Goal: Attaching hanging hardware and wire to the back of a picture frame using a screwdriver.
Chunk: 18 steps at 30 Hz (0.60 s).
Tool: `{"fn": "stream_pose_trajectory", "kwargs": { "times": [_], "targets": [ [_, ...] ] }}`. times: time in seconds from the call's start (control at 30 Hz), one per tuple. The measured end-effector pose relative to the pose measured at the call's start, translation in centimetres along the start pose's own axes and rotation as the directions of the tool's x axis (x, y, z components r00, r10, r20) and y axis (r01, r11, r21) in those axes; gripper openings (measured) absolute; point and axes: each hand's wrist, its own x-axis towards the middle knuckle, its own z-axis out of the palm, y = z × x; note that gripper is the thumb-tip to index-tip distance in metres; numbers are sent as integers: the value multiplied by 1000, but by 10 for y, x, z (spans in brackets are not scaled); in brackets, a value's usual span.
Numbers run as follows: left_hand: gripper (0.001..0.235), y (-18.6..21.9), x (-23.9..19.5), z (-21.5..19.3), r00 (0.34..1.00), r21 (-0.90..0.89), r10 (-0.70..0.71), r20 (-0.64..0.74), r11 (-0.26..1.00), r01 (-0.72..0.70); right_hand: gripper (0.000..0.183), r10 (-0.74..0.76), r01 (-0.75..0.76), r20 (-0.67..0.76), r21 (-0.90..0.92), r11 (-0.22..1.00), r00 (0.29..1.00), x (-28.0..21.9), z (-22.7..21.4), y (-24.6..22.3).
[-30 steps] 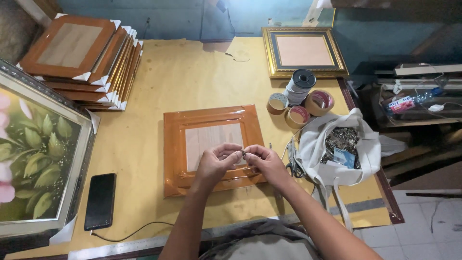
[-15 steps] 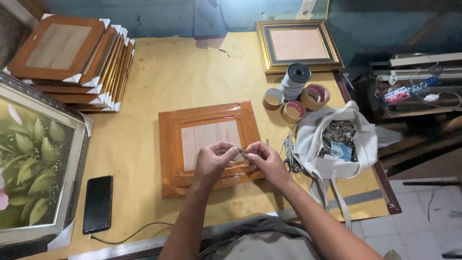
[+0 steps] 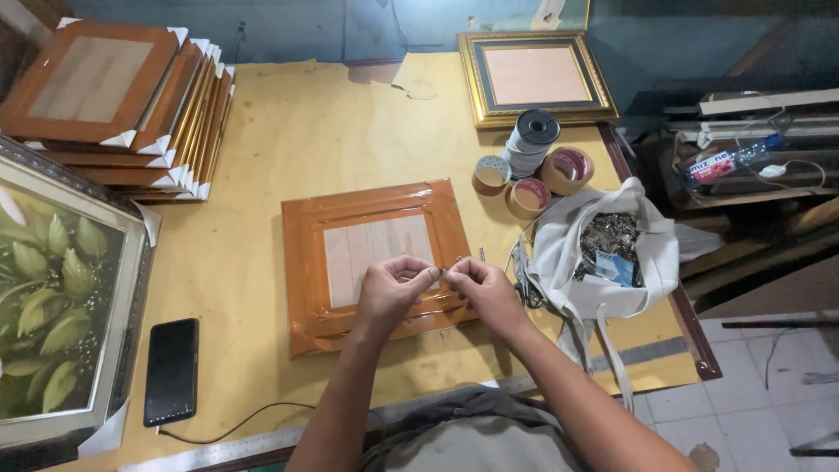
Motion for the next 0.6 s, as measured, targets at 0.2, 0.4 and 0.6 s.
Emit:
{"fn": "stream_pose_trajectory", "kwargs": {
  "times": [0.2, 0.4, 0.6],
  "targets": [
    [21, 1, -1, -1, 1000, 31, -11, -14, 999, 12, 15, 16, -16, -3, -71, 997, 1000, -1, 2, -2],
    [17, -3, 4, 1, 1000, 171, -1, 2, 985, 1, 12, 42, -44, -25, -116, 992, 999, 3, 0, 1],
    [20, -21, 7, 3, 998, -88, 7, 65, 996, -1, 7, 97, -94, -29, 91, 991, 995, -7, 4, -8]
  ]
}}
